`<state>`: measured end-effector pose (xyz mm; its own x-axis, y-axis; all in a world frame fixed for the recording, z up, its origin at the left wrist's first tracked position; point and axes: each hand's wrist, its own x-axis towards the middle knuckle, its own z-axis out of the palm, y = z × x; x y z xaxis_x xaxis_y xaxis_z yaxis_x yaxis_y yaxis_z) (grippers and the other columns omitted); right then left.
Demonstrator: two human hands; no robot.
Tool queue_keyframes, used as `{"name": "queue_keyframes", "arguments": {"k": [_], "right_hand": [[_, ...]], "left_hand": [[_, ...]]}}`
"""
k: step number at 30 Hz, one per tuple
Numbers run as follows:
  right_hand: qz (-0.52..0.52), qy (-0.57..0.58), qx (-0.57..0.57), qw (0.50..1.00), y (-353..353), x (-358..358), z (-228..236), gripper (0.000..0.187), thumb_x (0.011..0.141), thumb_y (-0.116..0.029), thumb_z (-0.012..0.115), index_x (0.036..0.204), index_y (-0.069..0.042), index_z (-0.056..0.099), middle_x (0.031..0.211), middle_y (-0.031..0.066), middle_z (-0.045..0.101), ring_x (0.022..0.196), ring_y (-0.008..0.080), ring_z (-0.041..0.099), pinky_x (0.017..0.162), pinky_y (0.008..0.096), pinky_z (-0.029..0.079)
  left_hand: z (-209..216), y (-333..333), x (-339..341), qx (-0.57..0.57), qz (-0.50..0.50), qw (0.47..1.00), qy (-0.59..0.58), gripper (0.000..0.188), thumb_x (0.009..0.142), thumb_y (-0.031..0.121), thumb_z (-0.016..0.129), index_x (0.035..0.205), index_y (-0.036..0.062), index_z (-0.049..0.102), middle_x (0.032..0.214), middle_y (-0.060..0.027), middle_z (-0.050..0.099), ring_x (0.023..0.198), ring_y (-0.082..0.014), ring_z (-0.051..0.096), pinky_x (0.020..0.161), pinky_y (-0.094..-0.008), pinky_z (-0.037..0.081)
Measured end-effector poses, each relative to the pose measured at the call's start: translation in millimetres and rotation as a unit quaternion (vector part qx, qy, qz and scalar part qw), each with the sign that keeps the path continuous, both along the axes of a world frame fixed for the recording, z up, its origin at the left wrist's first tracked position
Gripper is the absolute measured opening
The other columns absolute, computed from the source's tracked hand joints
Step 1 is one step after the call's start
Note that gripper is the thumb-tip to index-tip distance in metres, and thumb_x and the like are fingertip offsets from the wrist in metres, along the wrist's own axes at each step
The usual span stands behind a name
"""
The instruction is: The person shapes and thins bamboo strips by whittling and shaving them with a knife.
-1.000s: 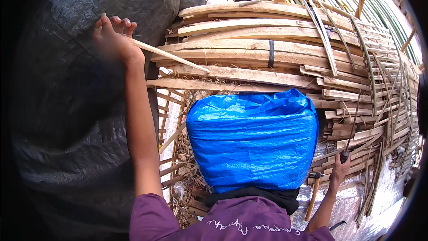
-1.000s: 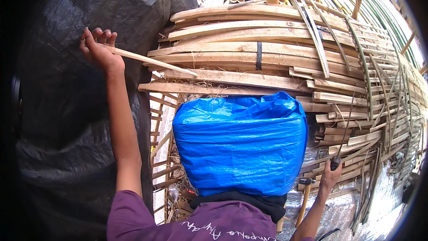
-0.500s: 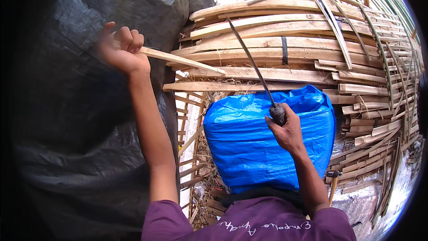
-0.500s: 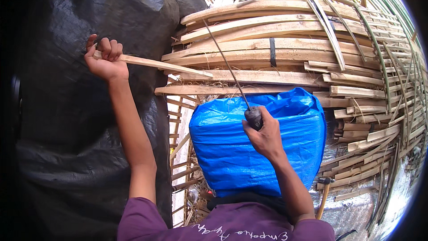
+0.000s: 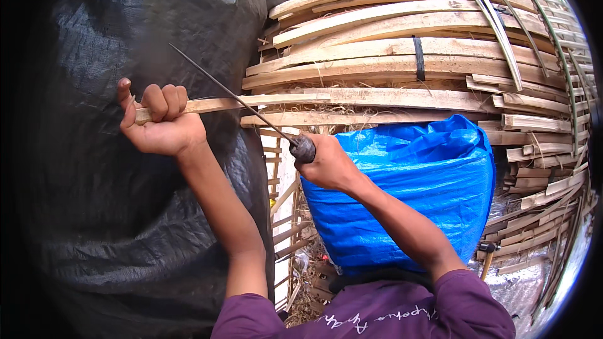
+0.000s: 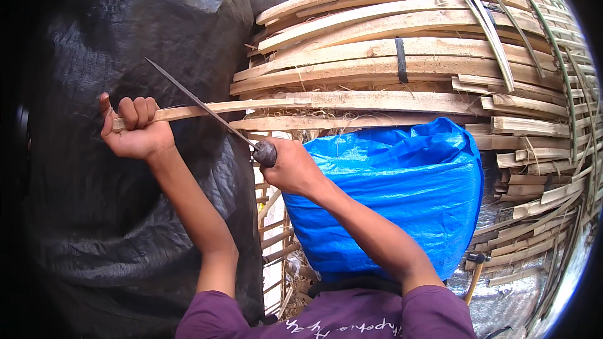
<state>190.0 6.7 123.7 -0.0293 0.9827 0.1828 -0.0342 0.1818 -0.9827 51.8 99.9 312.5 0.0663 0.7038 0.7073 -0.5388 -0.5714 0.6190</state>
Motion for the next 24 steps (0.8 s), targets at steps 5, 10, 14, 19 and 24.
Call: {"name": "queue_keyframes", "arguments": {"k": [5, 10, 14, 19, 24], "right_hand": [[-0.02, -0.032, 0.035, 0.999, 15.6, -3.7, -18.8, 0.012, 0.071, -0.006, 0.063, 0.081, 0.0, 0.062, 0.069, 0.0231, 0.063, 0.064, 0.0413, 0.061, 0.062, 0.0429, 0.049], [-0.01, -0.132, -0.048, 0.99, 13.5, 16.6, -44.6, 0.013, 0.071, -0.008, 0.062, 0.082, -0.003, 0.066, 0.073, 0.023, 0.065, 0.071, 0.042, 0.063, 0.067, 0.0468, 0.051], [-0.007, -0.152, -0.042, 0.987, 12.6, 29.4, -40.6, 0.014, 0.071, -0.009, 0.062, 0.083, -0.004, 0.068, 0.071, 0.0224, 0.064, 0.069, 0.0409, 0.063, 0.066, 0.0466, 0.05], [-0.016, -0.156, -0.011, 0.988, -0.7, 22.0, -3.7, 0.014, 0.072, -0.009, 0.062, 0.084, -0.003, 0.066, 0.07, 0.0223, 0.064, 0.069, 0.0412, 0.064, 0.064, 0.0464, 0.051], [0.01, -0.103, 0.013, 0.995, 7.2, 11.3, 25.0, 0.015, 0.072, -0.008, 0.062, 0.086, -0.004, 0.066, 0.074, 0.0224, 0.065, 0.073, 0.0429, 0.063, 0.068, 0.0466, 0.051]], "left_hand": [[-2.7, 2.4, -14.2, -0.013, 0.058, 0.998, -0.004, 0.029, 0.084, 0.024, 0.044, 0.104, 0.0117, 0.062, 0.051, 0.0053, 0.016, 0.043, -0.0076, 0.011, 0.045, -0.0265, 0.014], [-4.1, -1.7, -20.2, -0.02, 0.094, 0.995, -0.022, 0.026, 0.083, 0.022, 0.044, 0.102, 0.0129, 0.06, 0.05, 0.0053, 0.018, 0.043, -0.0077, 0.011, 0.044, -0.0262, 0.014], [-1.7, 0.2, -13.4, -0.028, 0.092, 0.995, -0.028, 0.026, 0.083, 0.021, 0.044, 0.101, 0.013, 0.06, 0.05, 0.0054, 0.018, 0.042, -0.008, 0.011, 0.044, -0.0257, 0.013], [-6.8, -10.7, -11.0, -0.017, 0.117, 0.992, -0.032, 0.026, 0.082, 0.023, 0.045, 0.1, 0.012, 0.06, 0.051, 0.0051, 0.017, 0.043, -0.0083, 0.011, 0.044, -0.0266, 0.013], [-9.0, -21.5, 11.6, -0.005, 0.12, 0.992, -0.032, 0.028, 0.083, 0.024, 0.044, 0.102, 0.0111, 0.061, 0.05, 0.0053, 0.017, 0.043, -0.008, 0.011, 0.044, -0.0264, 0.013]]}}
